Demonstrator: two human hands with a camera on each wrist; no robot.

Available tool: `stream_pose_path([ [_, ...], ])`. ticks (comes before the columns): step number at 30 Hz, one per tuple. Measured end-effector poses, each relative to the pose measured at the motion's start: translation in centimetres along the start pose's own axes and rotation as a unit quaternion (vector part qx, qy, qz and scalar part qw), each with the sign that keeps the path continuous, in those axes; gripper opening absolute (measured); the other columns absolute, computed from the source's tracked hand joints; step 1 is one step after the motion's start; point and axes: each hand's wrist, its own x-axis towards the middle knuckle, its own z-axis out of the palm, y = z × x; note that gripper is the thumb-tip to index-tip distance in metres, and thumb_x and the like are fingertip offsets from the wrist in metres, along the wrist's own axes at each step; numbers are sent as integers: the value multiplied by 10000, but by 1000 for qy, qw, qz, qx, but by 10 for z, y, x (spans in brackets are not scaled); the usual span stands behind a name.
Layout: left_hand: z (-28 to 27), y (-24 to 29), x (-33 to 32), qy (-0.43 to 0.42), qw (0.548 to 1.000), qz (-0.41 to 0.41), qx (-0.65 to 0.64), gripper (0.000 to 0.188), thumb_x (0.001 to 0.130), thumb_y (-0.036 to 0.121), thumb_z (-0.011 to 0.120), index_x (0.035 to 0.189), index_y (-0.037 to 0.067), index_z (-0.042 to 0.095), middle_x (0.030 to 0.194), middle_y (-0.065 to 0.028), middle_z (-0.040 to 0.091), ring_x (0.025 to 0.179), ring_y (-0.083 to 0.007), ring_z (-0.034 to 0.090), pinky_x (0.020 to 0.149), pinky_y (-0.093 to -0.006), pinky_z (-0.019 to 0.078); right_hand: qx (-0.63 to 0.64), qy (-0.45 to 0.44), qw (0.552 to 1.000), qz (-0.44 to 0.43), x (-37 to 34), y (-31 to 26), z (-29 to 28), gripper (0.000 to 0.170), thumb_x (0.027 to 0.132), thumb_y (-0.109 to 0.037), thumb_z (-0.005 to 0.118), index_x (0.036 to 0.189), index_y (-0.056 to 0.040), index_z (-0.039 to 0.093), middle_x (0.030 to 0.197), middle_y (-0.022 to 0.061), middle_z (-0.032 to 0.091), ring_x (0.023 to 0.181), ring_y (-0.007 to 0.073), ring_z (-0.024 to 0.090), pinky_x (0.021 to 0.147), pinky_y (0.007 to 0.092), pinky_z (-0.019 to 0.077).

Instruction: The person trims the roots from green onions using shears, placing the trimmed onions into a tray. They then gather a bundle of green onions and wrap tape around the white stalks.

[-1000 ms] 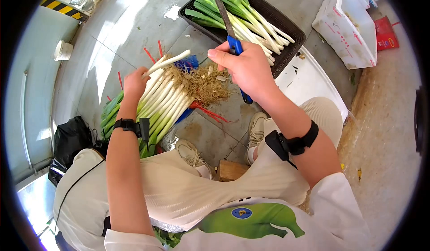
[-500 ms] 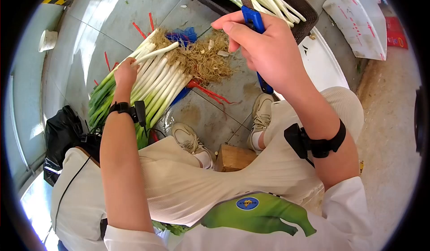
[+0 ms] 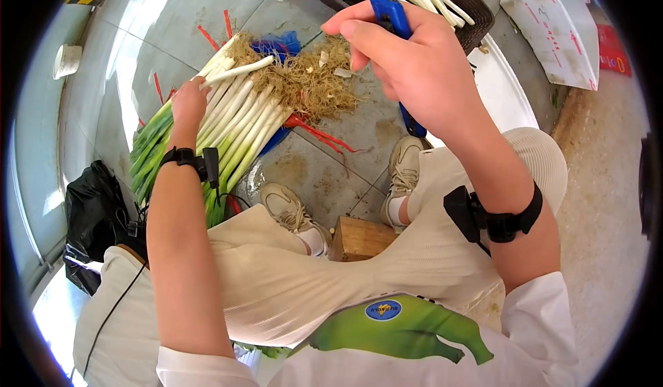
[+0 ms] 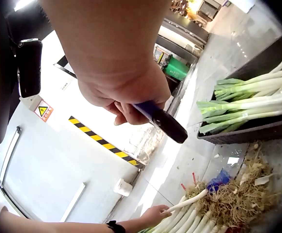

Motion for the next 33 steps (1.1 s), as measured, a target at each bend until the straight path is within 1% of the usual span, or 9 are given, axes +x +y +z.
stream_pose_path([
  [7,-37,-12,16,7,997,65,45,323,1001,246,519,1308,196,606,1069,-159,671,1000,-364,632,864,-475,493,-6,11,1000,-14,-3,-3,2,201,896,-189,609,942,-27,720,704,37,659,596,86,569,557,259,438],
  [9,-46,-16,15,7,996,66,52,327,1006,247,516,1312,176,606,1095,-171,668,1024,-371,626,882,-473,490,-35,-5,999,-35,-2,1,5,191,954,-221,615,1016,-93,743,722,-38,621,539,4,434,456,206,315],
  [10,-49,-18,15,8,996,68,58,332,1010,248,513,1315,156,606,1121,-183,665,1048,-379,619,900,-471,486,-34,-5,999,-37,-2,2,6,191,954,-221,615,1016,-93,743,722,-38,621,539,4,434,456,206,315],
  [14,-32,-31,5,-28,990,97,-101,355,1009,266,520,1309,102,613,1170,-208,663,1084,-397,612,937,-454,480,-40,-9,999,-35,-3,-1,7,184,954,-216,621,1010,-87,740,711,-35,620,578,13,487,470,206,342],
  [16,-36,-13,-10,-108,979,72,-156,375,986,281,553,1283,67,632,1178,-222,669,1100,-409,613,954,-441,479,-47,-13,999,-17,-2,-4,7,180,953,-209,622,1007,-83,739,710,-31,620,596,17,508,478,208,351],
  [18,-40,0,-18,-141,973,83,-161,394,942,294,615,1265,69,650,1145,-226,682,1070,-396,637,944,-433,490,-52,-21,998,-21,-2,-4,8,177,952,-192,622,1002,-66,734,706,-24,617,638,32,539,528,220,385],
  [20,-51,21,-28,-243,964,55,-89,426,901,297,668,1255,61,655,1129,-225,687,1067,-381,644,945,-432,493,-57,-26,998,-30,-1,-2,9,179,951,-190,622,1002,-58,731,705,-20,617,655,40,548,560,226,400],
  [26,-30,23,-36,-275,959,7,-61,443,836,279,752,1232,96,673,1134,-202,694,1060,-365,652,946,-431,506,-66,-41,997,-24,-1,-2,10,185,949,-180,619,992,-31,720,731,-9,616,681,60,566,642,239,440],
  [33,-19,19,-35,-234,972,-11,-31,363,830,322,756,1058,52,673,1050,-177,695,1008,-353,655,885,-446,515,-72,-41,996,-25,-1,-3,9,180,953,-174,617,989,-25,711,753,-13,612,704,70,594,649,239,449],
])
